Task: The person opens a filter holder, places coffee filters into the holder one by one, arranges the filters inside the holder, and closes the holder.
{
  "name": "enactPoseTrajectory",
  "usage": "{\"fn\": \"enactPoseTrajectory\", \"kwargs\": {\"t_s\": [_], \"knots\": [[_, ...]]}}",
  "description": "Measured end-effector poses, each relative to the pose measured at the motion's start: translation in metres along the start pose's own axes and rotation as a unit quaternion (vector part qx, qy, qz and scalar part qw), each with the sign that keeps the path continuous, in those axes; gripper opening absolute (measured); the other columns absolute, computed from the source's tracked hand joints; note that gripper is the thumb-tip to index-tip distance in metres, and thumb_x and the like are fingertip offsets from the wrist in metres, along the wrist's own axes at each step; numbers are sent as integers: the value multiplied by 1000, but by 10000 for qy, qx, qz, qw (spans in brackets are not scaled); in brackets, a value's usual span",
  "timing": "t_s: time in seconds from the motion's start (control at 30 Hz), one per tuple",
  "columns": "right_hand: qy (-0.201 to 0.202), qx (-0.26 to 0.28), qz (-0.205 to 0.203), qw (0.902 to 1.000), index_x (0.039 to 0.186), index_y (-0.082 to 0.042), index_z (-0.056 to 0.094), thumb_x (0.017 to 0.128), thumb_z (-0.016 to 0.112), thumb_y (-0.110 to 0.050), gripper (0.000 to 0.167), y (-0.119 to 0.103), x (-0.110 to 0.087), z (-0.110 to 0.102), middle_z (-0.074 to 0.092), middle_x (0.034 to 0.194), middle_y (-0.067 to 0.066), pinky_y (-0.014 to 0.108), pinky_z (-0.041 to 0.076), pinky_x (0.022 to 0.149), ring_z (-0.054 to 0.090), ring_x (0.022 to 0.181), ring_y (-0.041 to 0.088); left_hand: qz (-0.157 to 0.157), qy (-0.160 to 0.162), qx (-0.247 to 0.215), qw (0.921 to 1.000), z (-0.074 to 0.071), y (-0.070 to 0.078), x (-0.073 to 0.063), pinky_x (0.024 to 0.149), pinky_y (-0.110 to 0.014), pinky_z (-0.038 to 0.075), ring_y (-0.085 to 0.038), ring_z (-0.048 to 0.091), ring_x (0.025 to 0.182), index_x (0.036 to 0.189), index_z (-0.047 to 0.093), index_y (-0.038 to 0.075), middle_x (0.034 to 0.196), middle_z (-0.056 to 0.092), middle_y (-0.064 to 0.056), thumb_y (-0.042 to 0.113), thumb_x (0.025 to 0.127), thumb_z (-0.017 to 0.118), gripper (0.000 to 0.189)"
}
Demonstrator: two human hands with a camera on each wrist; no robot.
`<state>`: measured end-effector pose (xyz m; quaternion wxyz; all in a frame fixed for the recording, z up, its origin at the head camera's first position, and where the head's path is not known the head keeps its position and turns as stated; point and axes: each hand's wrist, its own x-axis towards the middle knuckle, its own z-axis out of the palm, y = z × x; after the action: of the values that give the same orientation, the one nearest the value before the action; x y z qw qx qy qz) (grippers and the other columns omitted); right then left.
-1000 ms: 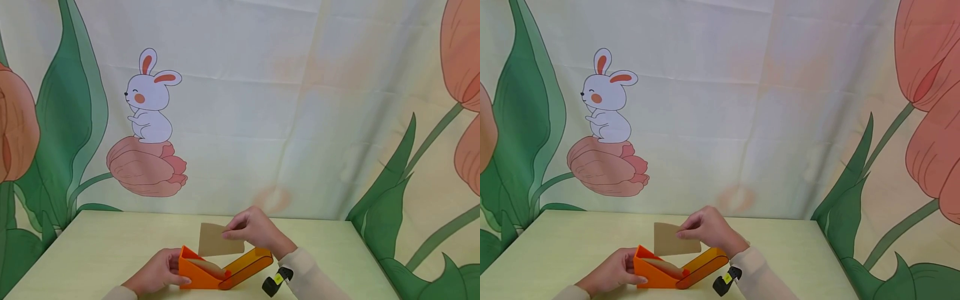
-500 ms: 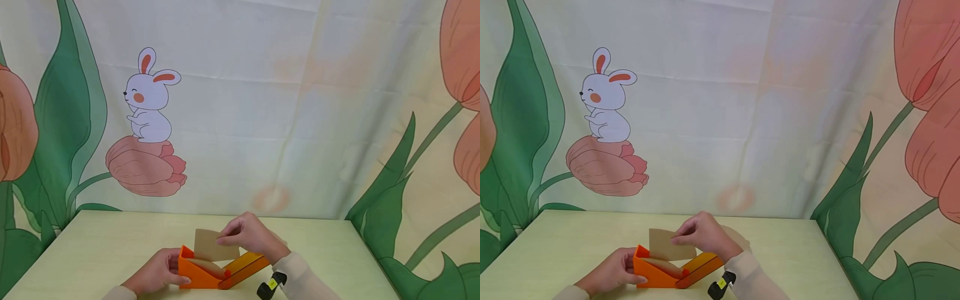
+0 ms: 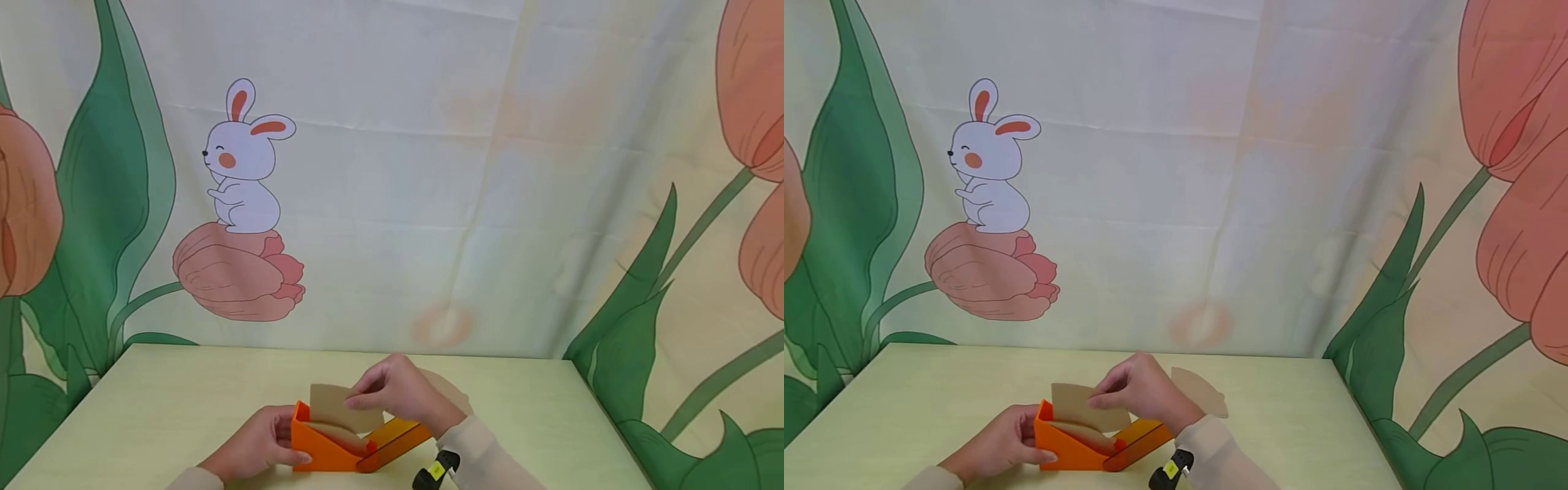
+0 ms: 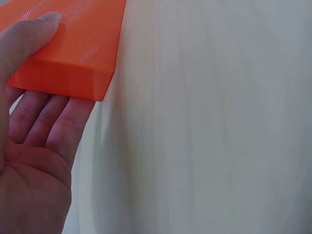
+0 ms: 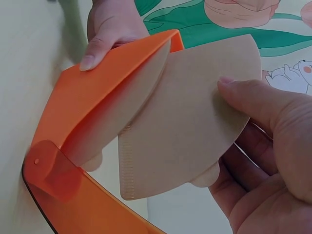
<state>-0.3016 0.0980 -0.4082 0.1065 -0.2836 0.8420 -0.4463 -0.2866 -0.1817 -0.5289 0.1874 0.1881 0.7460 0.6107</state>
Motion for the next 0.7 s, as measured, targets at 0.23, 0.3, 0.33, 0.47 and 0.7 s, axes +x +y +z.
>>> {"fn": "enactPoseTrajectory", "kwargs": {"t_s": [0.23, 0.3, 0.33, 0.47, 0.7], "knots": [[-69, -96, -128, 9998, 86, -17, 84, 85, 85, -22, 5, 0, 1, 7, 78, 80, -4, 22, 58, 66, 65, 67, 7, -95, -11, -32, 9999, -1, 0, 1, 94, -31, 60, -24, 72, 106, 135, 63, 5, 127, 73, -10, 18, 83, 86, 59], [-103, -128, -111, 9998, 86, -17, 84, 84, 85, -21, 5, 0, 1, 8, 78, 79, -5, 22, 58, 65, 64, 67, 6, -81, -35, -87, 9999, -1, 0, 1, 94, -31, 60, -25, 72, 107, 136, 62, 5, 127, 73, -10, 18, 83, 86, 59], [-121, -147, -80, 9998, 86, -18, 84, 84, 85, -22, 5, 0, 1, 9, 78, 79, -6, 22, 58, 64, 64, 67, 6, -68, -48, -104, 9999, -1, 0, 0, 94, -31, 60, -25, 72, 107, 136, 62, 5, 127, 73, -10, 18, 83, 86, 59], [-178, -147, 50, 9997, 86, -18, 84, 84, 86, -22, 4, 0, 1, 12, 77, 78, -7, 22, 57, 64, 63, 67, 6, -24, -74, -104, 9999, -1, 1, 0, 95, -32, 60, -25, 72, 107, 136, 62, 5, 127, 73, -10, 17, 84, 86, 58], [-292, -125, 124, 9994, 85, -17, 84, 83, 86, -20, 4, 2, 2, 17, 76, 77, -7, 21, 57, 64, 63, 66, 6, -37, -80, -115, 9999, 0, 2, -1, 95, -33, 60, -26, 72, 108, 136, 63, 7, 128, 72, -10, 17, 84, 85, 58]]}}
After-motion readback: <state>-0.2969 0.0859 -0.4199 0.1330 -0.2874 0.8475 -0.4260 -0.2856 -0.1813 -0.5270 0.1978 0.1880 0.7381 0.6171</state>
